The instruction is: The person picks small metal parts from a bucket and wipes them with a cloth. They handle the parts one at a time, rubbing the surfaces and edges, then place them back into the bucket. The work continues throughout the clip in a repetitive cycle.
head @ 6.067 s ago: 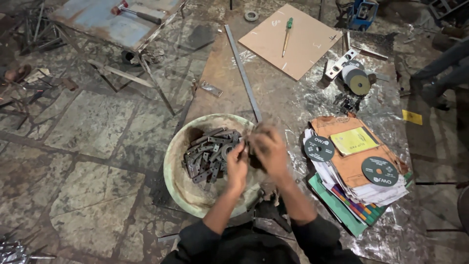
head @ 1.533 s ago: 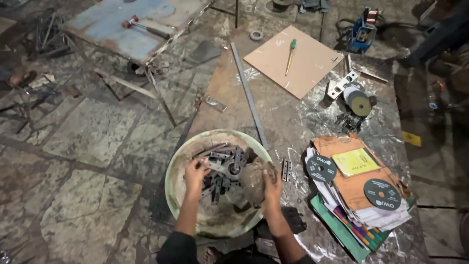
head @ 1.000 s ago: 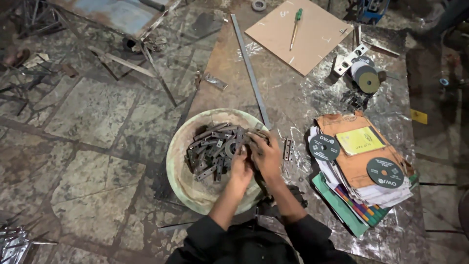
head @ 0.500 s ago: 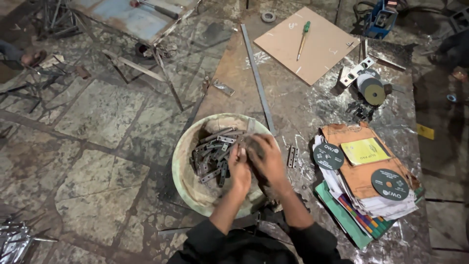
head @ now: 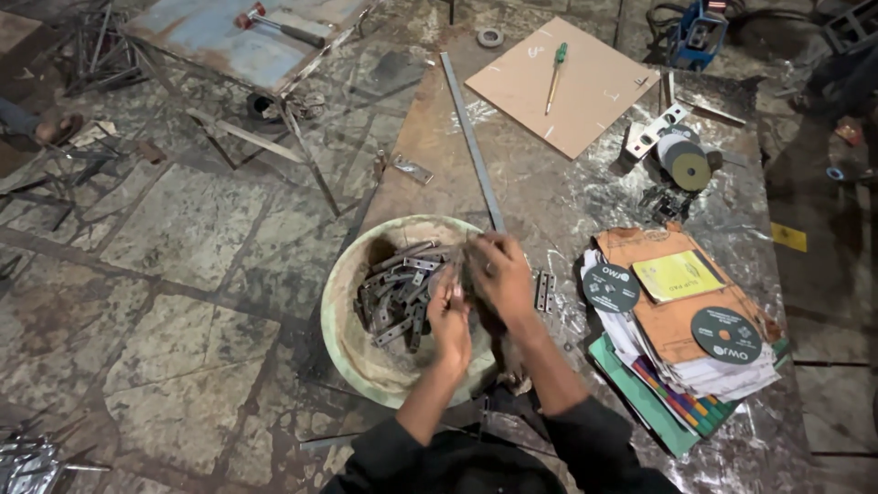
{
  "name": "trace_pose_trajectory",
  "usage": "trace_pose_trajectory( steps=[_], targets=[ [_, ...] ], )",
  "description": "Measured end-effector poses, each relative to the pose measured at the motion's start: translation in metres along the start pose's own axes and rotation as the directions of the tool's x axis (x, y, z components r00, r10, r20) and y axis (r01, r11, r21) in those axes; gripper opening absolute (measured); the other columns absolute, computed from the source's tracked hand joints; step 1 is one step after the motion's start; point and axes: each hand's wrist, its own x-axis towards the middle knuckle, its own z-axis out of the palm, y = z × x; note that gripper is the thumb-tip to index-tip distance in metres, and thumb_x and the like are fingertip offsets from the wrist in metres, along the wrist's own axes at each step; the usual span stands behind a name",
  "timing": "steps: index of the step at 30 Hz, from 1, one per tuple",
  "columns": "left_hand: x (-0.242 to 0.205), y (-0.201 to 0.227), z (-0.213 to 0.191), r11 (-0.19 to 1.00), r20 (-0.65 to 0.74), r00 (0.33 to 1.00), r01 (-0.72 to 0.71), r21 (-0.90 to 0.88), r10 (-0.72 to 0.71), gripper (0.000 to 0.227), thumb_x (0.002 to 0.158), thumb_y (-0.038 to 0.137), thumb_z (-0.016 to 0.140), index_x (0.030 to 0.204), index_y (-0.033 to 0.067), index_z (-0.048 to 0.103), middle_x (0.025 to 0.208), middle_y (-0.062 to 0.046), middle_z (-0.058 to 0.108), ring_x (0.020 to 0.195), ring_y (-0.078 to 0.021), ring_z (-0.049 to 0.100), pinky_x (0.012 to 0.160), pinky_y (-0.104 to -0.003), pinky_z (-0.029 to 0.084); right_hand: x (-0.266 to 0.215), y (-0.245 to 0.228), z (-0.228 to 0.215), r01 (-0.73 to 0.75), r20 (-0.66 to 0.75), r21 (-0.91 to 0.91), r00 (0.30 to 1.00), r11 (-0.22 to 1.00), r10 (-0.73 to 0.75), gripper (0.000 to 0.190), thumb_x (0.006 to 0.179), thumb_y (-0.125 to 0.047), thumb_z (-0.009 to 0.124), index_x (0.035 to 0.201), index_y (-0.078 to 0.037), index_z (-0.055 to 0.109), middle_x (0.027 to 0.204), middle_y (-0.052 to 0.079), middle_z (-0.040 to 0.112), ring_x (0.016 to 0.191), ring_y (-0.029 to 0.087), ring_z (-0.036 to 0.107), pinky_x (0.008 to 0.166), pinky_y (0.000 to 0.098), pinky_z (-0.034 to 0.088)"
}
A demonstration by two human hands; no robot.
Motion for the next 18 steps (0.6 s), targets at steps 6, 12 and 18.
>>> trace_pose_trajectory(
  steps=[6, 12, 18],
  targets=[
    [0.02, -0.021, -0.01, 0.978, -0.015, 0.986, -0.165, -0.127, 0.164, 0.041, 0.104, -0.001, 0.05, 0.144, -0.0011, 0.054, 0.136, -0.009, 0.062, 0.114, -0.0142, 0.061, 0.098, -0.027, 0.05, -0.018, -0.011, 0.005, 0.012, 0.046, 0.011, 0.999, 1.0, -0.013, 0.04, 0.082, -0.005, 0.077, 0.121, -0.01, 0.073, 0.12, 0.014, 0.066, 0.109, 0.034, 0.066, 0.092, 0.0398, 0.054],
    [0.018, -0.012, -0.037, 0.942, 0.236, 0.959, 0.217, -0.254, -0.157, 0.049, 0.093, -0.009, 0.054, 0.14, 0.0064, 0.054, 0.13, -0.004, 0.065, 0.115, -0.0133, 0.062, 0.097, -0.028, 0.051, -0.013, 0.001, 0.001, 0.119, 0.077, 0.015, 0.99, 0.993, -0.12, 0.043, 0.077, -0.004, 0.078, 0.119, -0.009, 0.073, 0.118, 0.013, 0.066, 0.109, 0.033, 0.066, 0.094, 0.0398, 0.054],
    [0.018, 0.019, -0.026, 0.975, 0.273, 0.962, -0.078, 0.209, 0.019, 0.049, 0.088, -0.018, 0.058, 0.134, -0.0012, 0.063, 0.117, 0.0, 0.068, 0.106, -0.0081, 0.061, 0.09, -0.021, 0.05, -0.005, 0.017, 0.004, 0.134, 0.076, -0.006, 0.988, 0.991, -0.133, 0.041, 0.081, -0.002, 0.078, 0.12, -0.009, 0.072, 0.121, 0.012, 0.066, 0.111, 0.033, 0.067, 0.094, 0.0393, 0.055]
  ],
)
